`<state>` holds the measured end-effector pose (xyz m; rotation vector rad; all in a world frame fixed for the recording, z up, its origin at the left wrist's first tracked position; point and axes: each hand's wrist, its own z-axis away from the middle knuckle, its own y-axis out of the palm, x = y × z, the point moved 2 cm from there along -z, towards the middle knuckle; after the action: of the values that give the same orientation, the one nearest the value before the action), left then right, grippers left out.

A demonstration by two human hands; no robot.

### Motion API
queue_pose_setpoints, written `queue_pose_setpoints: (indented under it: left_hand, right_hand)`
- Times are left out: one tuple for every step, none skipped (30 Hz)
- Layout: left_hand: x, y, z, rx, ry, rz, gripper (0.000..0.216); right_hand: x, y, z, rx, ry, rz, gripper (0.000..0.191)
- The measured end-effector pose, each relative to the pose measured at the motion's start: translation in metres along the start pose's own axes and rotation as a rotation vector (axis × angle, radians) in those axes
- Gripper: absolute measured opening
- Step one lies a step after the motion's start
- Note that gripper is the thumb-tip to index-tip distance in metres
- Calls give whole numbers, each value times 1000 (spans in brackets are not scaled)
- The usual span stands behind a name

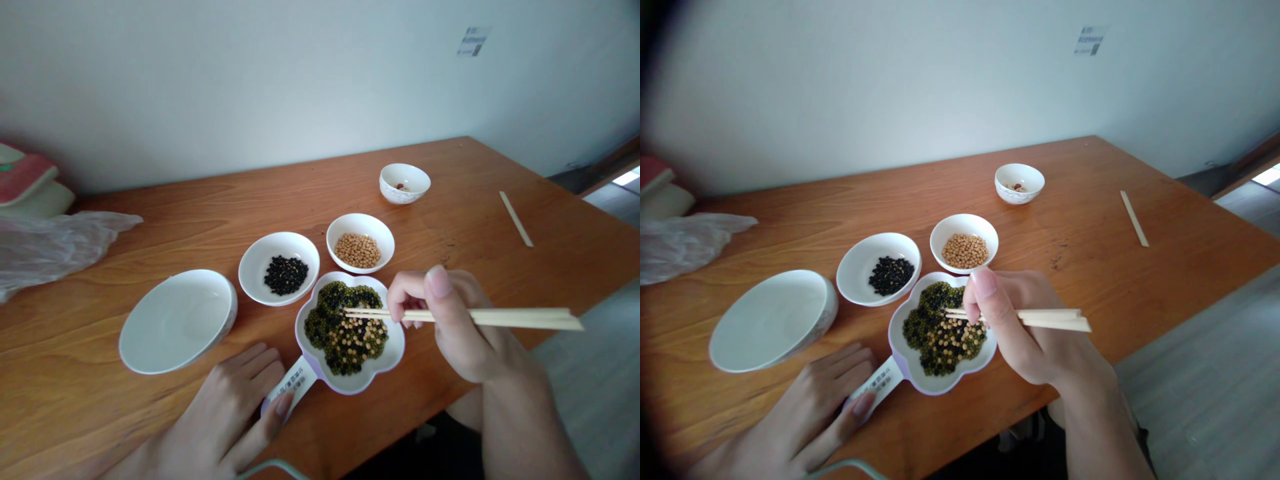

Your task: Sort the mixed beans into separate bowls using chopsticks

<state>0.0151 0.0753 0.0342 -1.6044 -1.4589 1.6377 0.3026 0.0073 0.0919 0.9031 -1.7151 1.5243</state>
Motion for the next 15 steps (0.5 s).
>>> queue_pose_setpoints:
  left_hand:
    - [-1, -1, -1, -5, 9, -7, 30]
    - [-1, -1, -2, -9, 14, -13, 30]
    - [-2, -2, -2, -14, 17, -17, 31]
    - [-2, -2, -3, -18, 18, -19, 31]
    - [-2, -3, -4, -24, 18, -20, 32]
    - [-3, -3, -4, -28, 17, -19, 33]
    - [-3, -3, -4, -30, 15, -15, 34]
    - [-2, -2, -4, -23, 10, -7, 35]
    - [-2, -1, -3, -9, 4, 3, 35]
    - [-1, 0, -2, 11, -7, 14, 34]
    - [0, 1, -1, 39, -20, 24, 33]
    - [2, 3, 0, 70, -35, 33, 30]
    - [3, 5, 2, 103, -48, 41, 28]
    - [4, 7, 3, 132, -60, 49, 26]
    - [5, 8, 5, 153, -68, 57, 26]
  right_hand:
    - [-1, 1, -1, -2, -2, 8, 66]
    - [-1, 1, -1, -8, -6, 14, 66]
    - [-1, 2, -1, -15, -8, 17, 66]
    - [-2, 2, -2, -23, -11, 17, 67]
    - [-2, 3, -2, -29, -13, 15, 67]
    - [-1, 3, -2, -33, -12, 11, 68]
    - [-1, 3, -2, -34, -13, 6, 68]
    - [-1, 4, -2, -36, -15, 2, 68]
    - [0, 4, -2, -37, -15, 1, 68]
    - [0, 4, -3, -39, -16, 4, 68]
    - [0, 4, -3, -42, -16, 7, 67]
    - [0, 4, -3, -46, -15, 11, 67]
    - [0, 4, -3, -48, -14, 14, 67]
    - [0, 4, -3, -49, -11, 17, 67]
    - [0, 5, -4, -49, -11, 18, 67]
